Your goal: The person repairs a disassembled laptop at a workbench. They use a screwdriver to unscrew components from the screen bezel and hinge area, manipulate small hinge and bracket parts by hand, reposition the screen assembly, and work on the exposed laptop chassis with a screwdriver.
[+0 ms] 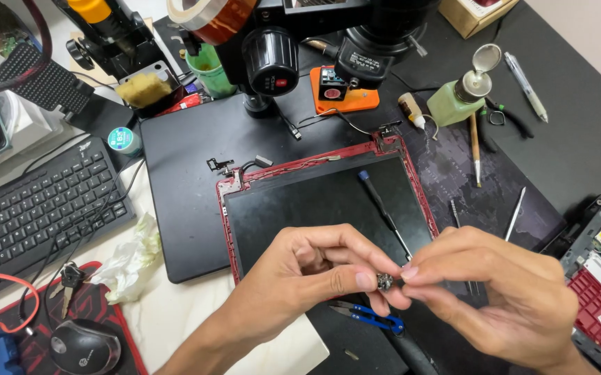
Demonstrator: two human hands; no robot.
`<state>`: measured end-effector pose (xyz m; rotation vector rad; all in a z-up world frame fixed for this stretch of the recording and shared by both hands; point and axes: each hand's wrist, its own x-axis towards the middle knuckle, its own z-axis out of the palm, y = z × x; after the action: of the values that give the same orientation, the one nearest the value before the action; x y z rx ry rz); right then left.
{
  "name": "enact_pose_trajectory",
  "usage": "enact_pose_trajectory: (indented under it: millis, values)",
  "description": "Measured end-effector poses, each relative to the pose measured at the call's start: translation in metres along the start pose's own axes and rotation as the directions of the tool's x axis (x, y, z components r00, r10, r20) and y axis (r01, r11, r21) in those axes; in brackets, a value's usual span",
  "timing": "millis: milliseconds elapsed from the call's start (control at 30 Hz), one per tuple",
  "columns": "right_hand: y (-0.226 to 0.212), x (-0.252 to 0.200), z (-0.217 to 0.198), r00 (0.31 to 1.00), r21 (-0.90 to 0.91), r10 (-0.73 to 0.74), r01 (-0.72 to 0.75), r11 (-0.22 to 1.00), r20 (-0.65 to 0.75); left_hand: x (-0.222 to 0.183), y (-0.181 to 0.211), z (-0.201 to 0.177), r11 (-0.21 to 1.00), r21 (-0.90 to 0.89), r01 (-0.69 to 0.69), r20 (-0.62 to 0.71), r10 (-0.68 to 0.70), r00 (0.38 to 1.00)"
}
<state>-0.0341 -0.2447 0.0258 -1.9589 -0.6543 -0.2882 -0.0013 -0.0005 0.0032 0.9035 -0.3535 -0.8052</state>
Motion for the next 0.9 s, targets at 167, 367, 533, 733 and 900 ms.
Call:
enact_pose_trajectory:
  millis: [167,367,533,733,900]
  values:
    - [-0.002,0.001,-0.001,1.000,-0.041,-0.010,0.010,0.999,-0.005,0.000,0.002,0.004,1.000,-0.027,-0.008,-0.041,0.007,0.999]
    - [-0.006,0.001,-0.001,1.000,-0.088,-0.005,0.004,0.996,-0.015,0.000,0.000,0.009,0.994,-0.108,0.002,-0.040,-0.006,0.999]
    - [-0.011,0.005,-0.004,0.991,-0.056,-0.130,0.128,0.990,-0.031,-0.002,-0.005,0.009,0.989,-0.145,-0.014,-0.046,0.007,0.999]
    - [-0.017,0.001,0.009,0.985,-0.243,-0.153,0.130,0.961,-0.078,-0.004,-0.012,0.010,0.988,-0.154,-0.027,-0.078,0.016,0.997]
    - [-0.016,-0.001,0.012,0.983,-0.319,-0.148,0.106,0.942,-0.110,-0.004,-0.007,0.014,0.986,-0.166,0.002,-0.109,-0.020,0.994]
